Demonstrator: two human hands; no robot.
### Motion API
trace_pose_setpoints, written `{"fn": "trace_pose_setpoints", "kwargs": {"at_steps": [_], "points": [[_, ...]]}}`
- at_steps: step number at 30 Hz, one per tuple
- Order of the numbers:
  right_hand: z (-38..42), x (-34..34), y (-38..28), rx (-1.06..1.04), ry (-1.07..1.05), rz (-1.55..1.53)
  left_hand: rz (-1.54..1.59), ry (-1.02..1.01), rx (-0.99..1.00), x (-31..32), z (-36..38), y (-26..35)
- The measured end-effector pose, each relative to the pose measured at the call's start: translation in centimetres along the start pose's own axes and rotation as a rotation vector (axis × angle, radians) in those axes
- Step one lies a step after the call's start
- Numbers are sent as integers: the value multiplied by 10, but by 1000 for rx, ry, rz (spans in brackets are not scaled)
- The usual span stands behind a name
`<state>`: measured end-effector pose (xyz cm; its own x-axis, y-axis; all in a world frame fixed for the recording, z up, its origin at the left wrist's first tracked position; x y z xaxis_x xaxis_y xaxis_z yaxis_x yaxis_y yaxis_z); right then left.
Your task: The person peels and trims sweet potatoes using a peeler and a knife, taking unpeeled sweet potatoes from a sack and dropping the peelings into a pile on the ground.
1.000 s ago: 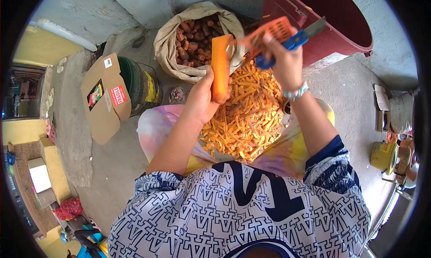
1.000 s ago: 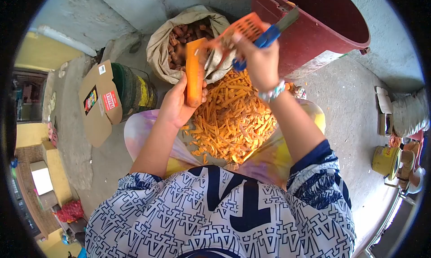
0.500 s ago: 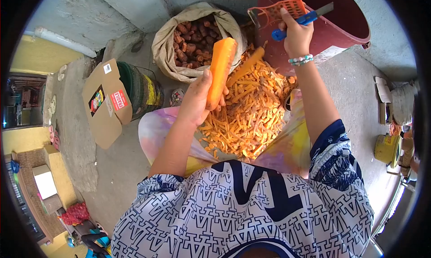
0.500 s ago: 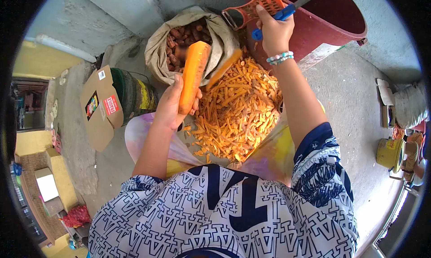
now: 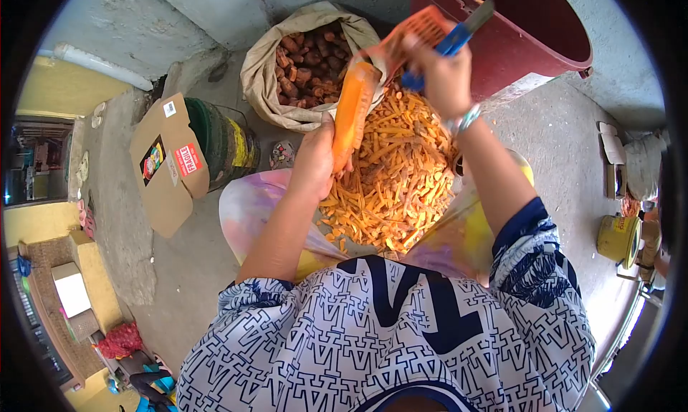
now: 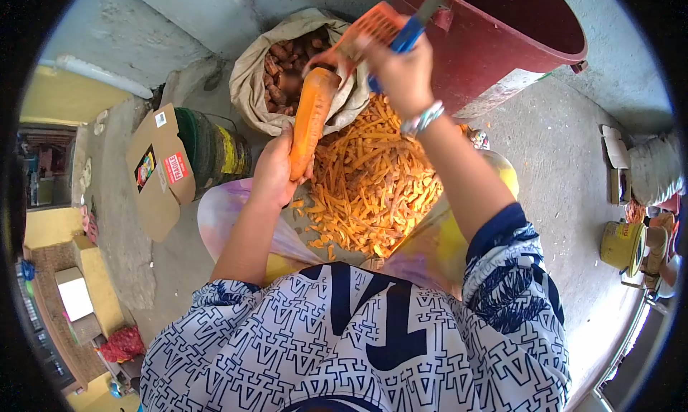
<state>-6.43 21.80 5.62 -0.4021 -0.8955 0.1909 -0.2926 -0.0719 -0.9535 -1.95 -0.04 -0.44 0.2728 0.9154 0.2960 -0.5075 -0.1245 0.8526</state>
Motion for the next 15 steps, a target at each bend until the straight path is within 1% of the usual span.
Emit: {"fn": "trace_pose_setpoints", "kwargs": {"at_steps": [1,2,3,4,5,6,7,9,10,11,12,13,15], "points": [[-19,-10,-1,-87,74,-113,-1,-3,1,2,3,2],[-36,-26,0,-159,175,-20,-16,-9,28,5,9,8],[-50,-40,1,-202,217,-80,-31,-15,56,6,12,13],[-52,-47,-6,-192,179,-138,-33,-18,59,6,12,14],[-53,-51,-9,-180,135,-192,-176,-19,158,7,11,18],[-48,-50,-8,-168,112,-179,-315,-16,256,8,10,20],[-34,-41,-13,-167,103,-174,-307,-12,258,7,9,17],[4,-8,-21,-45,-13,-31,-492,-18,270,6,5,9],[22,4,-24,-44,-57,-24,-556,-12,292,6,4,7],[34,12,-22,-43,-98,-17,-555,-12,287,8,5,5],[39,13,-10,-74,-158,130,-605,17,317,10,7,7],[34,10,-10,-74,-153,128,-659,45,349,11,9,10],[12,-8,-3,95,-30,92,-629,47,334,10,8,12]]}}
Point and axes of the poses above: each hand's wrist, its own z-axis away from the middle knuckle, its own x-axis out of the palm, y = z × x, the point moved 4 cm from there along -z, towards the middle knuckle, and after that the axes turned 1 degree about x, right-handed, at the moved point
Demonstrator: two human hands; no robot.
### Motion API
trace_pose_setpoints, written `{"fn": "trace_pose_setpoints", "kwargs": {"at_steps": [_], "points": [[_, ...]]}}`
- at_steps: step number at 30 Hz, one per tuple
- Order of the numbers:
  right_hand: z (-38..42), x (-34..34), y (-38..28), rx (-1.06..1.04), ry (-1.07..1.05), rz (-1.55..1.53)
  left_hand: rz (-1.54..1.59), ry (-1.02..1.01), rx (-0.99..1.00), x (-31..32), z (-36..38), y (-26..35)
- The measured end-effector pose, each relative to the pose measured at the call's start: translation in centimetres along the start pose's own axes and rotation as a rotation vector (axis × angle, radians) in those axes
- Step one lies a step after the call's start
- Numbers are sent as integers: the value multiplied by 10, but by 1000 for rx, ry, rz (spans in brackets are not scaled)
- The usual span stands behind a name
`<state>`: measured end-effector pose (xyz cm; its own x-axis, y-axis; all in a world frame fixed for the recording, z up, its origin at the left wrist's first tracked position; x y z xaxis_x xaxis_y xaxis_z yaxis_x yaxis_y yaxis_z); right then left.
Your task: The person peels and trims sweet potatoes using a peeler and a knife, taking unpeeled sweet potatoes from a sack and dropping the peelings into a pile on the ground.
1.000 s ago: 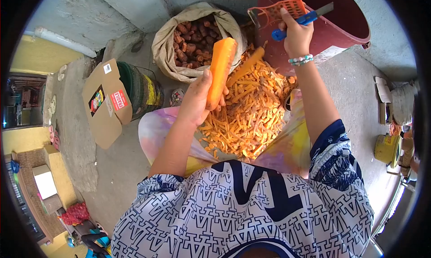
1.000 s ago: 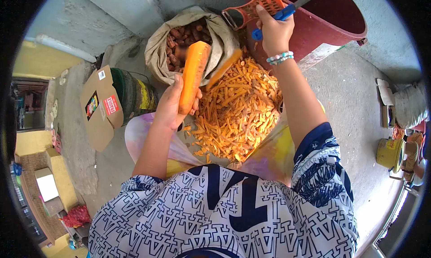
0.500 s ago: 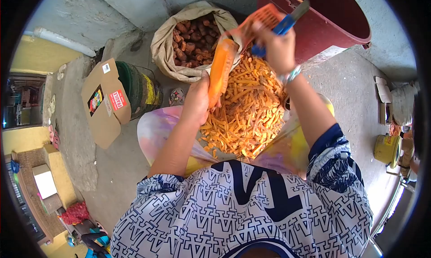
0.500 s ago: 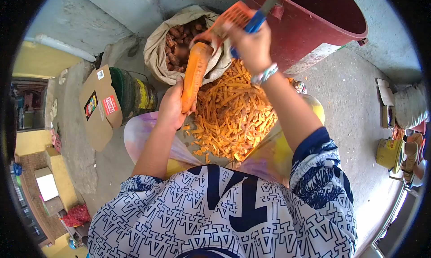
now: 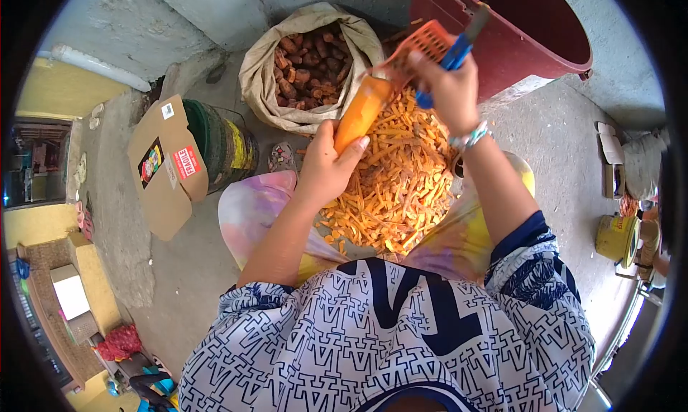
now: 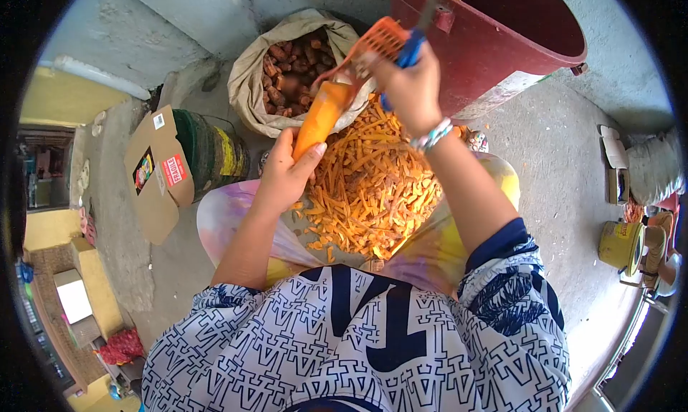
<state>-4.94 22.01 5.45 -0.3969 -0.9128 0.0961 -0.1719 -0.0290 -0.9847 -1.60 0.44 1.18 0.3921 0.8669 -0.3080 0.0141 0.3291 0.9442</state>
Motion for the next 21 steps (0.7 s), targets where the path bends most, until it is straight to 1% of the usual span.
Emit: {"fn": "trace_pose_setpoints", "kwargs": {"at_steps": [1,2,3,4,5,6,7,9,10,12,14,15,16,17,18,20,21], "points": [[-12,-14,1,-9,137,-17,37,11,-17,-1,-1,0],[-25,-29,-1,-142,261,-4,40,13,-12,-3,0,3],[-40,-50,1,-158,318,31,251,-35,-102,-3,2,4],[-48,-56,-9,-185,268,-161,460,-86,-191,-3,4,5],[-48,-58,-11,-192,254,-219,596,-102,-234,-3,5,7],[-44,-62,-14,-197,237,-276,597,-99,-231,-3,5,7],[-34,-54,-21,-195,234,-276,634,-105,-256,-2,5,6],[-7,-20,-31,-142,103,-247,669,-110,-283,-1,5,2],[3,-10,-24,-102,58,-118,661,-123,-287,1,5,-1],[26,11,-22,-54,-65,-129,651,-142,-295,2,5,-2],[31,17,-17,-33,-130,-100,640,-263,-275,7,8,2],[29,17,-16,-1,-131,-107,639,-268,-276,9,9,3],[26,14,-17,-1,-128,-107,799,-252,-347,12,10,2],[21,9,-17,24,-105,-171,959,-232,-419,16,11,1],[18,5,-17,50,-84,-236,960,-230,-420,18,10,-1],[17,3,-18,54,-99,-233,1026,-235,-505,23,11,-9],[21,5,-17,85,-101,-207,1026,-236,-508,26,12,-9]]}}
Point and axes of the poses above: each hand's wrist, its own z-axis away from the middle knuckle, its own x-axis out of the palm, y = z × x, the point moved 4 cm from there along -z, towards the middle knuckle, and after that the axes turned 1 degree about x, right-handed, at the moved point
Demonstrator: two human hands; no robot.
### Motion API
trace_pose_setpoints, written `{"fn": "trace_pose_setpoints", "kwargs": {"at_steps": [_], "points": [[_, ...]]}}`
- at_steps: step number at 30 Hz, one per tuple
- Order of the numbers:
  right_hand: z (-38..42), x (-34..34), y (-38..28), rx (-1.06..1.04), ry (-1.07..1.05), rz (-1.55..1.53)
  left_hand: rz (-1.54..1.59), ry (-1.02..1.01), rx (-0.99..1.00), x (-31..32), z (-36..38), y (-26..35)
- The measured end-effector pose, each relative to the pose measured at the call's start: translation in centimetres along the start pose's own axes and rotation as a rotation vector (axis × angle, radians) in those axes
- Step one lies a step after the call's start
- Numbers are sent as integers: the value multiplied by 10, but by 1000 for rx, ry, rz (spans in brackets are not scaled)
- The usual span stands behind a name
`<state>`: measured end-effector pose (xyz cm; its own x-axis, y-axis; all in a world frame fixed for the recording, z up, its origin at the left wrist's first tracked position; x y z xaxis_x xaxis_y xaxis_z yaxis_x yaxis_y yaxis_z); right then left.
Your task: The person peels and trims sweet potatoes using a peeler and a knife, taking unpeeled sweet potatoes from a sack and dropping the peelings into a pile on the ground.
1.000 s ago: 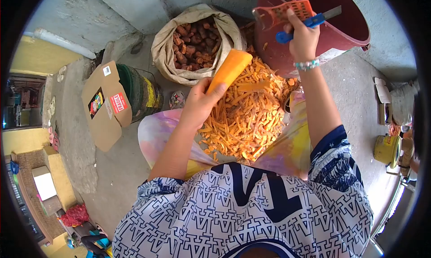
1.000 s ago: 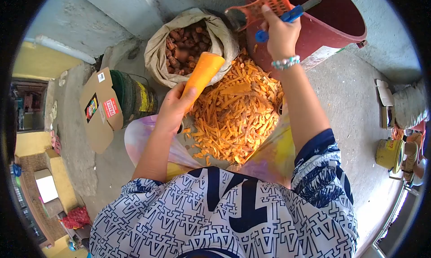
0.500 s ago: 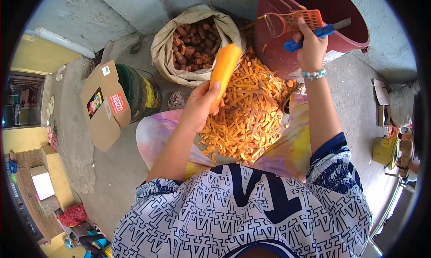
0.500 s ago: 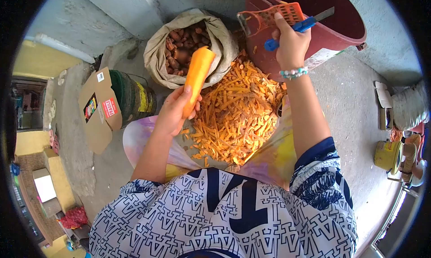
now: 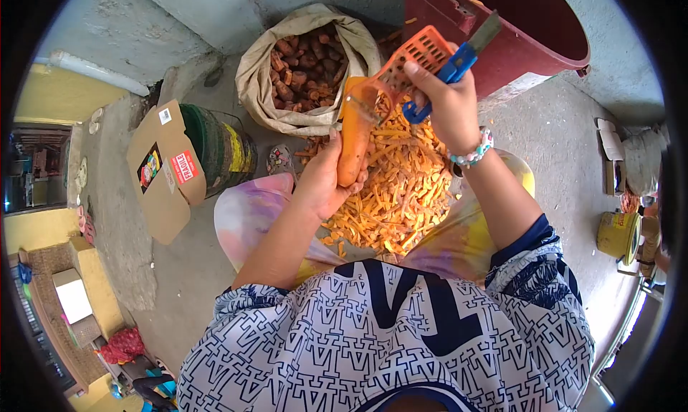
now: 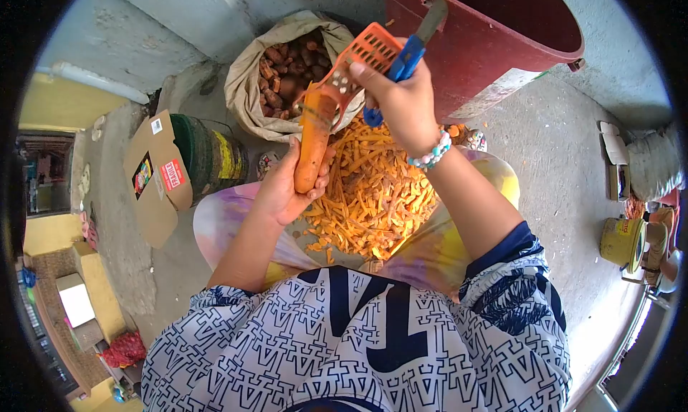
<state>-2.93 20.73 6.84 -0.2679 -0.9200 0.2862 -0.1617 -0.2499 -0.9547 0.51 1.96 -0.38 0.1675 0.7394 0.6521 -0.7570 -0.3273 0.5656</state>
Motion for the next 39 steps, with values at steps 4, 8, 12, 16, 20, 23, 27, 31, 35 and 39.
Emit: {"fn": "trace_pose_setpoints", "kwargs": {"at_steps": [4,8,12,16,20,23,27,31,35,39], "points": [[23,17,16,55,-52,95,-37,109,97,1,-2,1],[-6,3,23,35,19,236,-170,-29,86,-1,1,11],[-70,-45,22,-200,249,96,-194,-36,51,-2,11,16],[-66,-54,8,-191,267,-24,-256,-261,95,18,25,20],[-30,-31,2,-126,87,-73,-248,-279,104,13,19,17],[3,-2,2,1,1,-20,-345,-219,113,9,17,12],[21,14,19,45,-176,161,-387,-124,112,10,20,13],[-48,-36,10,-235,195,52,-328,-160,48,17,24,19],[-49,-42,-12,-235,219,-33,-565,-182,139,10,23,21],[7,9,-3,-202,80,162,-1286,156,555,9,23,26]]}}
Point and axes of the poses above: each hand's wrist, its own z-axis away from the middle knuckle, its own x-axis out of the palm, y = z × x, the point moved 4 cm from there along -z, towards the middle knuckle, and after that the axes turned 1 degree about x, right-handed, at the moved point
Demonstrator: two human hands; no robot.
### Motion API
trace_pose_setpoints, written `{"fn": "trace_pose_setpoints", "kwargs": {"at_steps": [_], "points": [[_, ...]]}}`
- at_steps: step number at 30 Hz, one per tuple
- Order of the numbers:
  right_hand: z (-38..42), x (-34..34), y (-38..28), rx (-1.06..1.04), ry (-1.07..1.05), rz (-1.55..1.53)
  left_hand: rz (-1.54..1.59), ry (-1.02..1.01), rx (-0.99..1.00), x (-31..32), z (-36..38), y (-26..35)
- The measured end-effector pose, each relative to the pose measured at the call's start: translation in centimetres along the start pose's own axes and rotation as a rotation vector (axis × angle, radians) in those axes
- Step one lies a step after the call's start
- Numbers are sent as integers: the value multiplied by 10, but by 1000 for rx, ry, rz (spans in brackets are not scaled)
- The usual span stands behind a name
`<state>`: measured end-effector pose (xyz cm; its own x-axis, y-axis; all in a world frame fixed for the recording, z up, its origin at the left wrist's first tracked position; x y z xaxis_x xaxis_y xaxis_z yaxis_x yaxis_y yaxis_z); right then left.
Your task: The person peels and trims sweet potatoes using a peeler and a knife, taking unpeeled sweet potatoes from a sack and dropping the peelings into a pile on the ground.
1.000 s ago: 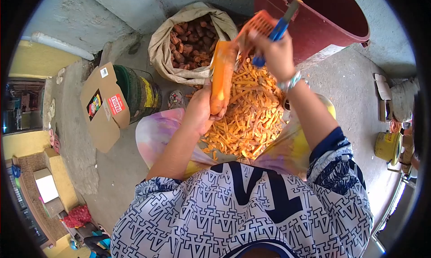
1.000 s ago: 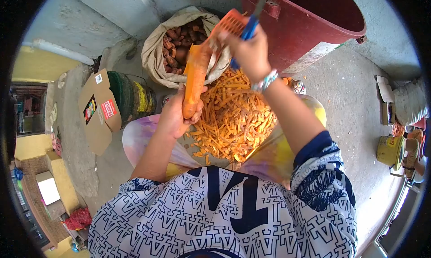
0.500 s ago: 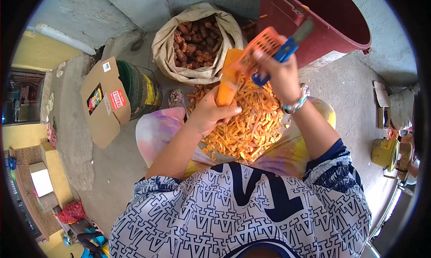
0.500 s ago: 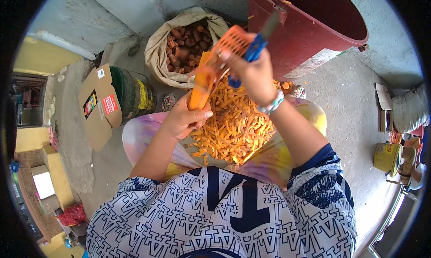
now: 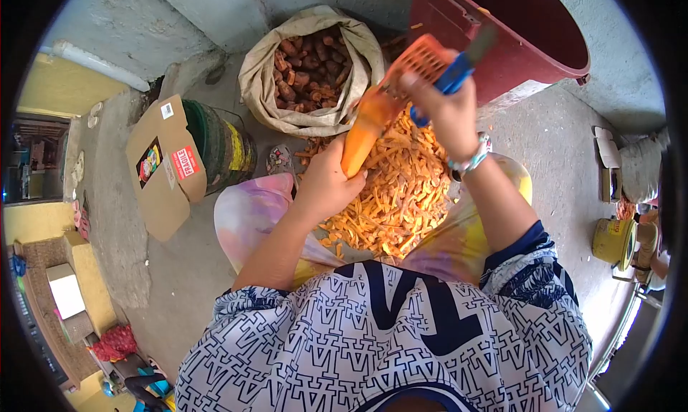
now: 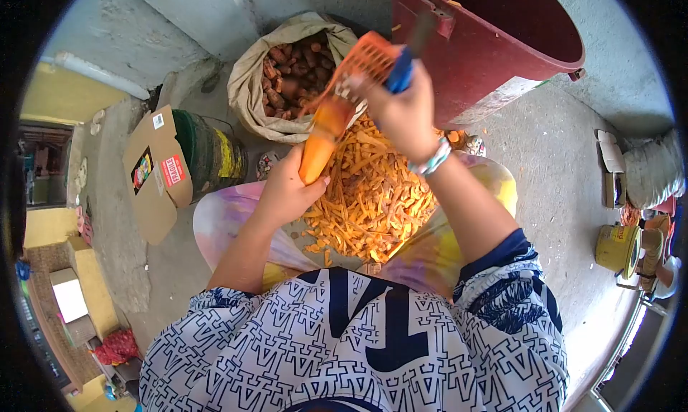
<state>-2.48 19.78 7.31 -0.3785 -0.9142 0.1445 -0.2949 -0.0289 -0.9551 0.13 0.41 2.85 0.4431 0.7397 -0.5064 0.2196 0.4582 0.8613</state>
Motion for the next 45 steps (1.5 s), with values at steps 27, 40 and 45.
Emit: {"fn": "trace_pose_setpoints", "kwargs": {"at_steps": [27,40,45], "points": [[-17,-21,13,385,-10,-473,550,-14,204,13,1,23],[21,6,-10,369,-151,-319,196,309,272,5,-18,24],[21,6,14,504,-116,-293,153,381,341,2,-20,8]]}}
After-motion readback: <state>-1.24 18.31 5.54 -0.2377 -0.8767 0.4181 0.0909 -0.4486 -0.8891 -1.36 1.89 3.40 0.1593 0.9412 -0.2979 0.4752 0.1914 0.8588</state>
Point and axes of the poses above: each hand's wrist, its own z-axis away from the middle knuckle, its own x-axis out of the palm, y = z × x, the point moved 4 cm from there along -z, towards the middle knuckle, and after that the axes turned 1 degree about x, right-handed, at the moved point
